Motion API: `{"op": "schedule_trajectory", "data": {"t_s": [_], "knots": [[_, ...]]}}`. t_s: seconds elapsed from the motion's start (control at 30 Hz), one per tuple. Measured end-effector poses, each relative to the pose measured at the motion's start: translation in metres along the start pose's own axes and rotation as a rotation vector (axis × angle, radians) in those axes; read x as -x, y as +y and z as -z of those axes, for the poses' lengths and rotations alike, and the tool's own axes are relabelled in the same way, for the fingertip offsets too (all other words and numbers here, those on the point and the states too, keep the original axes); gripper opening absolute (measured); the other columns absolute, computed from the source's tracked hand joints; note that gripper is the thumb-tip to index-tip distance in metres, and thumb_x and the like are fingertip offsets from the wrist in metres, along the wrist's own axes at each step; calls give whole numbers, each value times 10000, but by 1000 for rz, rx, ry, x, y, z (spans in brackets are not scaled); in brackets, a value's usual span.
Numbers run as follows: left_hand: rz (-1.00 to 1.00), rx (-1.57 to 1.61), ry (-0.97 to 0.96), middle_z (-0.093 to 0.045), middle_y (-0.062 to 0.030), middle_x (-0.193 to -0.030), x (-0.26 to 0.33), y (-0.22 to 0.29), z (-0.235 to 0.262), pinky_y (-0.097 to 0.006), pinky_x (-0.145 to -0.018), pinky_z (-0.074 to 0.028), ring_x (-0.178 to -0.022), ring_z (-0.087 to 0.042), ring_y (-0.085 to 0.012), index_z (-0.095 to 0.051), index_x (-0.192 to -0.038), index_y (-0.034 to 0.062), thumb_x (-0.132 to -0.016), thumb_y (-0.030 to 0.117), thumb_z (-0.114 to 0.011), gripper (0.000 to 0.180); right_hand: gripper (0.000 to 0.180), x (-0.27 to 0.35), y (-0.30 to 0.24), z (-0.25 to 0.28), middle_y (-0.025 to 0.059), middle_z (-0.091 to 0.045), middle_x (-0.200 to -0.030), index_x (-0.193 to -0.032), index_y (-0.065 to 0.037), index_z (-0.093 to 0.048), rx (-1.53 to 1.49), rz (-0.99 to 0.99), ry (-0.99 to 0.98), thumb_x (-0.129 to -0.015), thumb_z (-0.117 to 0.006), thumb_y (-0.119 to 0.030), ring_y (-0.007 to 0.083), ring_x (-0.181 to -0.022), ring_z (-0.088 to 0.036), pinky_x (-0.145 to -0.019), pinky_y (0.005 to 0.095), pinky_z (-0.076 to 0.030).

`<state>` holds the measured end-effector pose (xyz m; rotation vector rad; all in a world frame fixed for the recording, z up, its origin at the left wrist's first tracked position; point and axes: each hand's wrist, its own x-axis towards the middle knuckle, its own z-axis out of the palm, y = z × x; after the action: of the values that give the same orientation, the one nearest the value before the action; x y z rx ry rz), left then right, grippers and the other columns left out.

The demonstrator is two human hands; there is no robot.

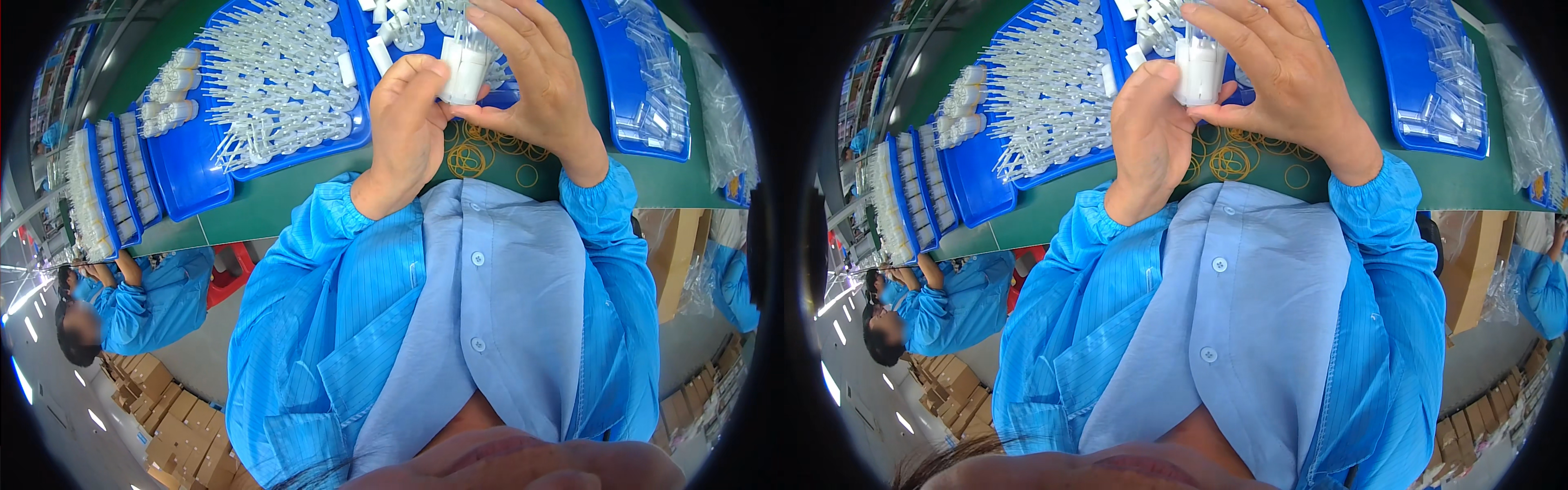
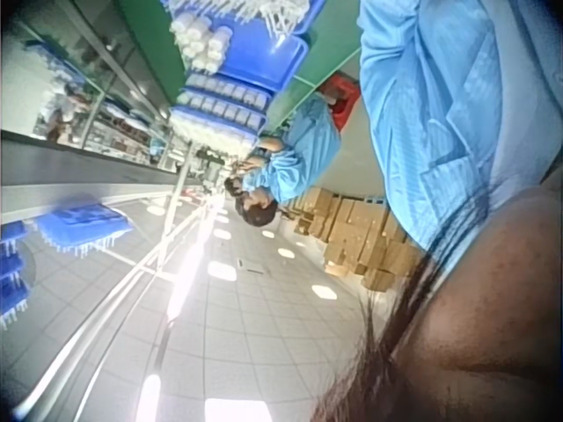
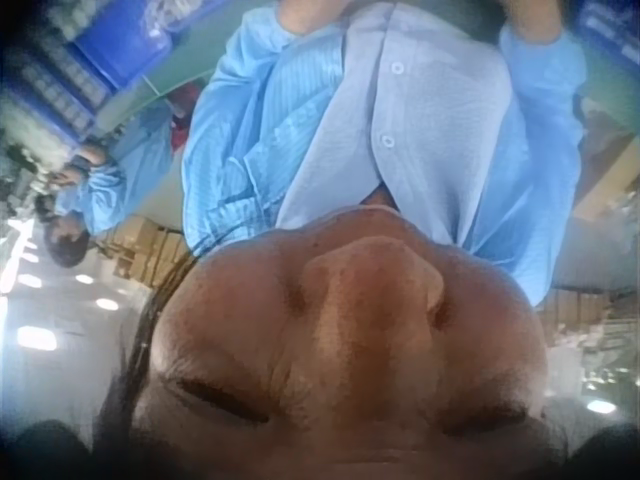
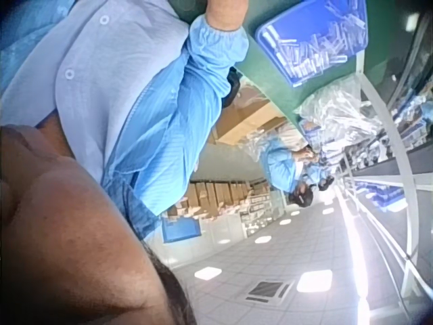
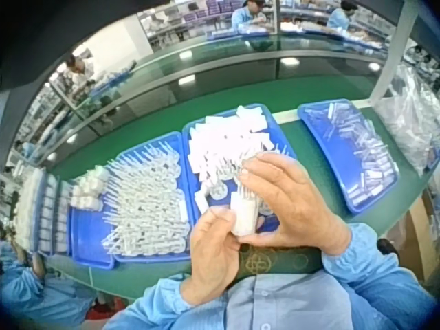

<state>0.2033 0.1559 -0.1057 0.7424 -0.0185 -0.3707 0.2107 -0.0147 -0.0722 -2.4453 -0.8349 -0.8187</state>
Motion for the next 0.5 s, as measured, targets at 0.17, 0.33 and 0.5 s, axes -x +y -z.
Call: {"op": "schedule_trajectory", "data": {"t_s": [0.17, 0.33, 0.5], "knots": [[-37, -84, 27, -650, -173, -963, -3, -5, 4, -300, -713, -569, -837, -687, -245, -514, -926, 14, -927, 73, -608, 111, 856, 3, -3, -1, 218, -513, -1239, -1280, 34, -478, 8, -55, 62, -617, -856, -353, 403, -1167, -500, -987, 478, -417], [-74, -196, -5, -640, -177, -1040, -3, -5, 10, -403, -846, -575, -938, -662, -255, -552, -969, -1, -963, 139, -569, 141, 884, 2, -7, 0, 224, -482, -1268, -1288, 47, -471, 20, -84, 89, -611, -862, -367, 399, -1155, -502, -988, 478, -418], [-65, -180, 16, -629, -181, -1064, -3, -6, 9, -412, -849, -574, -956, -654, -256, -545, -970, -3, -960, 141, -578, 148, 814, 3, -6, -4, 211, -525, -1215, -1248, 41, -503, 35, -50, 88, -613, -861, -322, 399, -1131, -519, -982, 469, -424]]}}
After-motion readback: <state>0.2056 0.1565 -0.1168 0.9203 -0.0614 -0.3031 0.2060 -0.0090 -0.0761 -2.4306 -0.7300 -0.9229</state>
